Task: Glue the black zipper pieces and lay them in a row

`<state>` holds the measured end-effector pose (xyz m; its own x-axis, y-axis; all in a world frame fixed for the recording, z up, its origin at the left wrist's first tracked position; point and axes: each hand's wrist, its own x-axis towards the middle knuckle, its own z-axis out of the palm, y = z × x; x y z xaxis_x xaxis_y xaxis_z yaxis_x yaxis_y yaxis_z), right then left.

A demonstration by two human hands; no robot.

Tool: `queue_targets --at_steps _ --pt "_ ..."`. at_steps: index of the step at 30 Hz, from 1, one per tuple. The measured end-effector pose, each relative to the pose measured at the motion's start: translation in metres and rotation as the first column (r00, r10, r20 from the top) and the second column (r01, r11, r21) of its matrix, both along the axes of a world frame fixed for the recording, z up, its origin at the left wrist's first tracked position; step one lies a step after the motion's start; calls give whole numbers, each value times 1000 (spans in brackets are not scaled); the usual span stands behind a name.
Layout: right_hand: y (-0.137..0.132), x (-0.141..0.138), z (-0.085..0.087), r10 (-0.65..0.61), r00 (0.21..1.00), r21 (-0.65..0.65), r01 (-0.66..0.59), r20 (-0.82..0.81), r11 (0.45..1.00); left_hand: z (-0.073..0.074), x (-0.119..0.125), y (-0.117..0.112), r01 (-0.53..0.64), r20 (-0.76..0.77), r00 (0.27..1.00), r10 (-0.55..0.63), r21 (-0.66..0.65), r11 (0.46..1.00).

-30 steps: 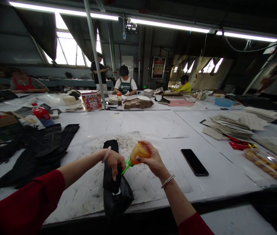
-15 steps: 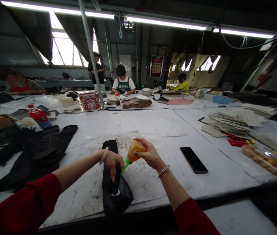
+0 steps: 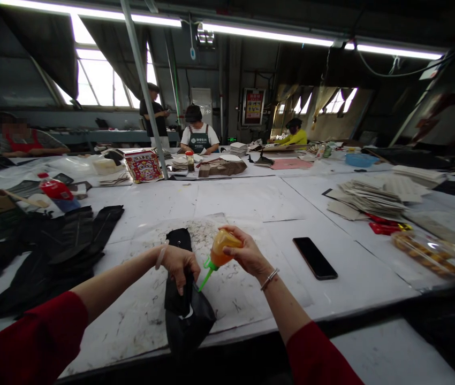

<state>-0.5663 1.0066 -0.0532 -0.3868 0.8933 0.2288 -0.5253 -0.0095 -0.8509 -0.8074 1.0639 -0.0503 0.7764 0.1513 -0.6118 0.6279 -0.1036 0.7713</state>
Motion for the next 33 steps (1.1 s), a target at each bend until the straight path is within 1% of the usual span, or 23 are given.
queue_targets --at_steps 4,10,14,18,25,29,33 --pt "-2 3 -3 11 999 -6 -11 -36 1000 6 -4 -4 -37 23 999 37 0 999" --pt "-5 3 -9 18 995 9 -17 -101 1000 15 -11 -9 -128 23 991 129 -27 991" --pt "-7 2 -14 9 990 16 -7 -141 1000 16 -18 -9 -134 77 988 136 -33 990" --pt "-9 2 -23 -8 983 9 10 -184 1000 17 -24 -9 -160 89 983 162 -29 987" --pt "-12 1 -38 -56 965 -46 45 -257 998 26 -30 -11 -191 129 973 194 -38 981" --pt "-15 -1 -42 -92 952 -85 70 -293 994 26 -34 -9 -217 139 966 217 -16 976" --pt "-19 -2 -47 -130 935 -111 98 -330 989 21 -39 -6 -247 173 953 250 -35 968"
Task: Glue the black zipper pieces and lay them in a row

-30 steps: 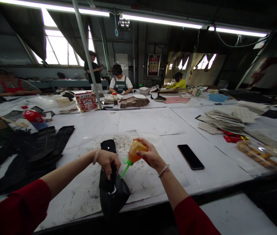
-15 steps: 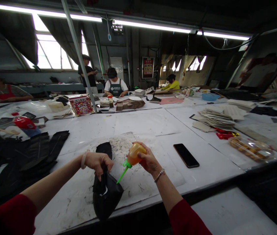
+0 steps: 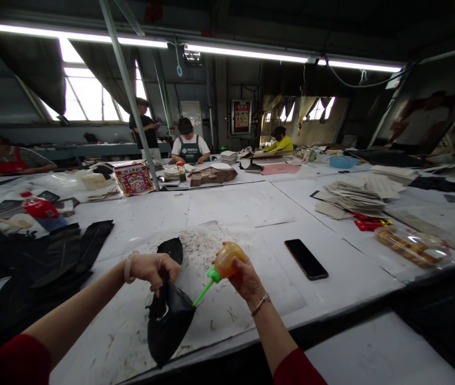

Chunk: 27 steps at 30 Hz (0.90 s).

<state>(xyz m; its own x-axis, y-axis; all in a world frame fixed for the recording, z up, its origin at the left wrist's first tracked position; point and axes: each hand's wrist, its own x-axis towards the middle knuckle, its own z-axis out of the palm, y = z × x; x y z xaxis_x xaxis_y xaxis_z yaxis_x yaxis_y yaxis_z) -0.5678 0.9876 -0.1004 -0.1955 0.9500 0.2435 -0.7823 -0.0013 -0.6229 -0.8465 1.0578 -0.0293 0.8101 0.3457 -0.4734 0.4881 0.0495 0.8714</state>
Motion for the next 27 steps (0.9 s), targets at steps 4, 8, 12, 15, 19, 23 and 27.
queue_targets --at_steps 4,8,12,15,19,23,27 --pt "-4 3 -5 -34 998 -61 31 -53 998 -5 -1 2 -48 40 998 49 -18 999" --pt "-8 7 0 -102 988 -130 87 -113 988 -11 1 4 -129 121 984 134 -50 990" --pt "-10 11 11 -210 967 -174 184 -143 967 -15 5 7 -191 183 961 208 -106 976" --pt "-10 14 16 -277 950 -198 246 -146 949 -16 8 8 -235 213 942 258 -127 964" --pt "-10 18 20 -324 935 -215 289 -148 933 -17 11 6 -284 244 920 308 -129 950" --pt "-12 19 25 -341 929 -219 307 -142 926 -16 15 5 -312 252 909 331 -116 943" --pt "-16 20 29 -354 926 -208 323 -134 923 -14 17 5 -336 275 894 353 -110 935"
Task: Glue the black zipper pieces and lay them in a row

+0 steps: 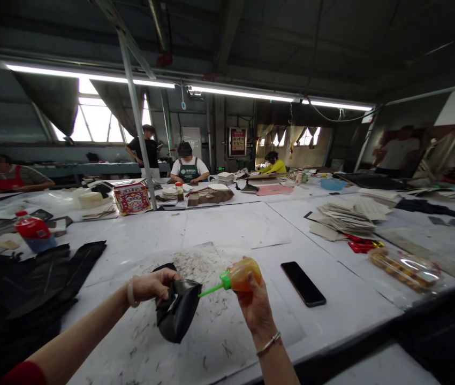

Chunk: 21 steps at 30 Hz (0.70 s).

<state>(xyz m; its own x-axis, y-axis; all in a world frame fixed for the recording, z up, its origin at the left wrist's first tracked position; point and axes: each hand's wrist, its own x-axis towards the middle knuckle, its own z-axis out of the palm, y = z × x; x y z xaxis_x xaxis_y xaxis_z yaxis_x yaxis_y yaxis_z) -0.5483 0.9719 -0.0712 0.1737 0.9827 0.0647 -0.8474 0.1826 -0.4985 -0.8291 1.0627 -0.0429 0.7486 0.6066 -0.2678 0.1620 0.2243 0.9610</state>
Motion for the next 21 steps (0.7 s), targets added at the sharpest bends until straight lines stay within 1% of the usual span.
queue_targets --at_steps 7,15,21 --pt "-6 3 5 -29 999 15 29 29 999 2 3 1 -36 11 999 35 24 999" --pt "-12 4 1 -58 997 5 57 54 998 1 7 2 -52 74 996 50 28 998" --pt "-16 4 0 -81 996 -7 82 34 997 -4 10 8 -103 85 991 100 30 994"
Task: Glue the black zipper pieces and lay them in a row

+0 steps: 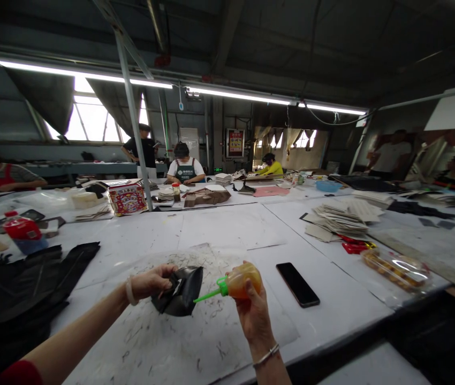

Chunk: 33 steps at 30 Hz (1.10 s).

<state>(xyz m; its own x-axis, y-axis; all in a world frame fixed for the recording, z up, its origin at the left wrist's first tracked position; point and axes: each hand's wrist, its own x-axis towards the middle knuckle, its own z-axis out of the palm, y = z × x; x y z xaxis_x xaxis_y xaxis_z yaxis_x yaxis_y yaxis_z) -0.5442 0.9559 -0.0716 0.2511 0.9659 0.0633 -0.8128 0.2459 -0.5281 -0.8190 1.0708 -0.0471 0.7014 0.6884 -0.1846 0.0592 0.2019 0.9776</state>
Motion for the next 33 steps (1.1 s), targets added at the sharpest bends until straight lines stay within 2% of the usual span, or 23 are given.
queue_targets --at_steps 3,6,12,17,20,24,33 --pt "0 -1 -2 -15 1000 -4 15 -3 1000 -1 2 1 -36 -3 999 36 -3 999" --pt "-1 -3 -3 -20 999 -20 19 -36 1000 6 8 -3 -87 -23 996 87 13 996" --pt "-6 -4 5 20 976 -25 -26 -215 999 42 25 -19 -187 -104 977 187 15 982" --pt "0 10 12 -143 962 -43 137 -233 990 62 31 -36 -267 -156 952 263 -8 964" --pt "5 17 13 -211 950 -42 207 -229 977 64 36 -43 -322 -179 933 313 -24 946" --pt "9 20 11 -295 937 -18 297 -189 955 59 44 -44 -386 -173 911 375 -34 922" --pt "14 24 1 -351 925 -6 354 -143 935 55 54 -43 -397 -156 909 386 -49 916"
